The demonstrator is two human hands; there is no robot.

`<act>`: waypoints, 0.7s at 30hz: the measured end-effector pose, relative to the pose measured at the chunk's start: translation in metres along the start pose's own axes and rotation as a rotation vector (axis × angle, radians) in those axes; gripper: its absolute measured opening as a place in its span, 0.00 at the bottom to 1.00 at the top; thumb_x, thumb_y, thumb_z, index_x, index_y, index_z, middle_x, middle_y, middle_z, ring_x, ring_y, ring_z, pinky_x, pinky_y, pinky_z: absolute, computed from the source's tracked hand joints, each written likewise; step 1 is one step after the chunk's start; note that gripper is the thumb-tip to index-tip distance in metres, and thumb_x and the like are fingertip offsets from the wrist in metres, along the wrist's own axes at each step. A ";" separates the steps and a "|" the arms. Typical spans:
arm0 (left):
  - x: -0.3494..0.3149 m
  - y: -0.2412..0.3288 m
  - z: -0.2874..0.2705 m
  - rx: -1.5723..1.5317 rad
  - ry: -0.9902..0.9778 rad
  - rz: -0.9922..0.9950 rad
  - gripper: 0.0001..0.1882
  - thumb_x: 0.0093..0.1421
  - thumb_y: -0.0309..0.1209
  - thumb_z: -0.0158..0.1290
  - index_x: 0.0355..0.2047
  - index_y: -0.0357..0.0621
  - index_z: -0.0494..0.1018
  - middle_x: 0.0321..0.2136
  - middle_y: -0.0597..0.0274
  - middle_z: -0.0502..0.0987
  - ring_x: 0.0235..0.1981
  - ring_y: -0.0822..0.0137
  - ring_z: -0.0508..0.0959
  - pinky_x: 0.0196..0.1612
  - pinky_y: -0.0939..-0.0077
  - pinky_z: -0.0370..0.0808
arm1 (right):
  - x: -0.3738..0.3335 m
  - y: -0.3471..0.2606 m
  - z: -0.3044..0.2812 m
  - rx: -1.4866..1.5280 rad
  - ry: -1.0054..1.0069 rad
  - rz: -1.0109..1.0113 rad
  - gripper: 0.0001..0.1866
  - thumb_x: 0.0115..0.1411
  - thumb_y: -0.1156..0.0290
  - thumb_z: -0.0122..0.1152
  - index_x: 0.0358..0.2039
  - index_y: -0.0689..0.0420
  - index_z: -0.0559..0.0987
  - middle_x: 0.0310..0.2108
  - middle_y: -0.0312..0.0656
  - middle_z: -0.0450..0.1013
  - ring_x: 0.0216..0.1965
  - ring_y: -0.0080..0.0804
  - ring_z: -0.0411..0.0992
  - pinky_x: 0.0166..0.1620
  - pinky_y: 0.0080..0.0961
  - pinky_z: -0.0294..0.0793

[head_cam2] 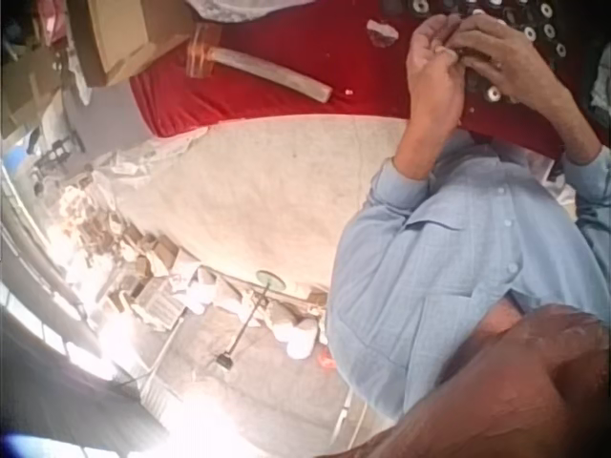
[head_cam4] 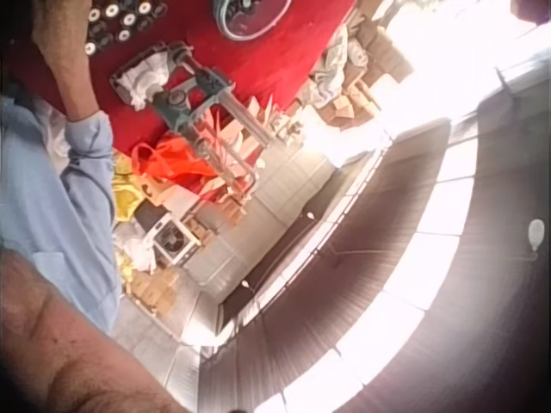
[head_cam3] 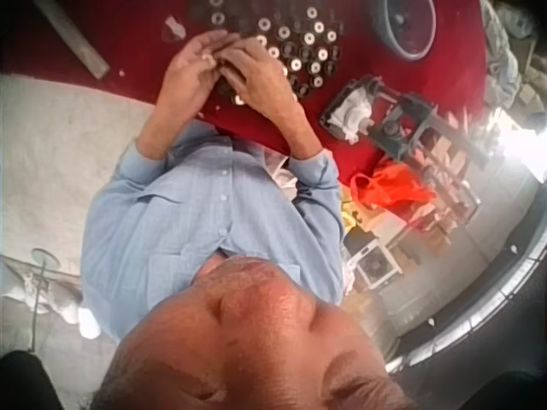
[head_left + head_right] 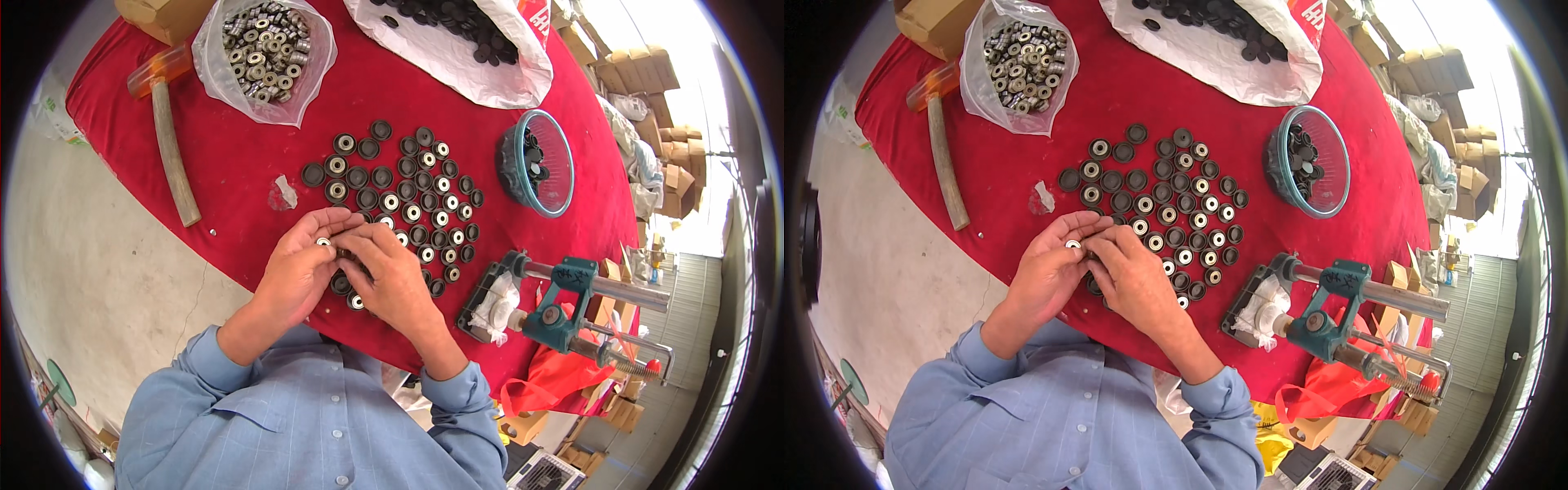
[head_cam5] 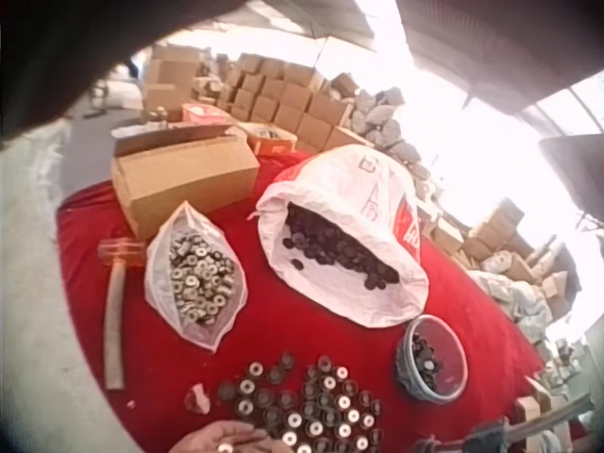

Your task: The person pours dark circular button halves onto a red tablecloth and arranges them into rows. They then pick up small metal shanks from a plastic bag and insert them into the center of each button half one by one. The person continues this repetitive assembly process, placing the metal components into the button bases.

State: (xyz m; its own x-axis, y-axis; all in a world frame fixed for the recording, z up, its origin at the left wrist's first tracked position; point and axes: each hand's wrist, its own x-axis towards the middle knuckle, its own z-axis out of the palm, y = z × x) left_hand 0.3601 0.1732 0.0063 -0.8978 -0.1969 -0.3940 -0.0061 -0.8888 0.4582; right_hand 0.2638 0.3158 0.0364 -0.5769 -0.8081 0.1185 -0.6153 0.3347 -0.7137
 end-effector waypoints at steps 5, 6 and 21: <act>-0.003 0.008 -0.005 0.044 0.062 0.037 0.26 0.63 0.16 0.47 0.63 0.34 0.67 0.61 0.48 0.72 0.65 0.55 0.74 0.72 0.58 0.70 | 0.056 0.047 -0.038 -0.093 0.324 0.054 0.13 0.58 0.79 0.71 0.44 0.61 0.82 0.37 0.47 0.79 0.33 0.38 0.79 0.39 0.36 0.79; -0.003 0.011 -0.005 0.060 0.058 0.045 0.25 0.63 0.15 0.45 0.61 0.34 0.67 0.60 0.48 0.71 0.63 0.55 0.75 0.71 0.57 0.71 | 0.068 0.066 -0.046 -0.164 0.415 0.043 0.12 0.59 0.79 0.71 0.43 0.61 0.82 0.36 0.47 0.79 0.30 0.36 0.79 0.38 0.37 0.79; -0.003 0.033 -0.031 0.370 0.072 0.082 0.09 0.79 0.32 0.48 0.54 0.42 0.66 0.41 0.49 0.84 0.29 0.72 0.81 0.31 0.81 0.74 | 0.110 0.138 -0.039 -0.465 0.398 -0.049 0.07 0.62 0.76 0.70 0.40 0.61 0.86 0.43 0.43 0.82 0.45 0.46 0.78 0.51 0.43 0.76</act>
State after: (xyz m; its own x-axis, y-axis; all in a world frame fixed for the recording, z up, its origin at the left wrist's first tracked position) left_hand 0.3760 0.1319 -0.0020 -0.8686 -0.3016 -0.3932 -0.1058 -0.6622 0.7418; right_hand 0.0944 0.2919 -0.0226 -0.6434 -0.6151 0.4558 -0.7643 0.5505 -0.3359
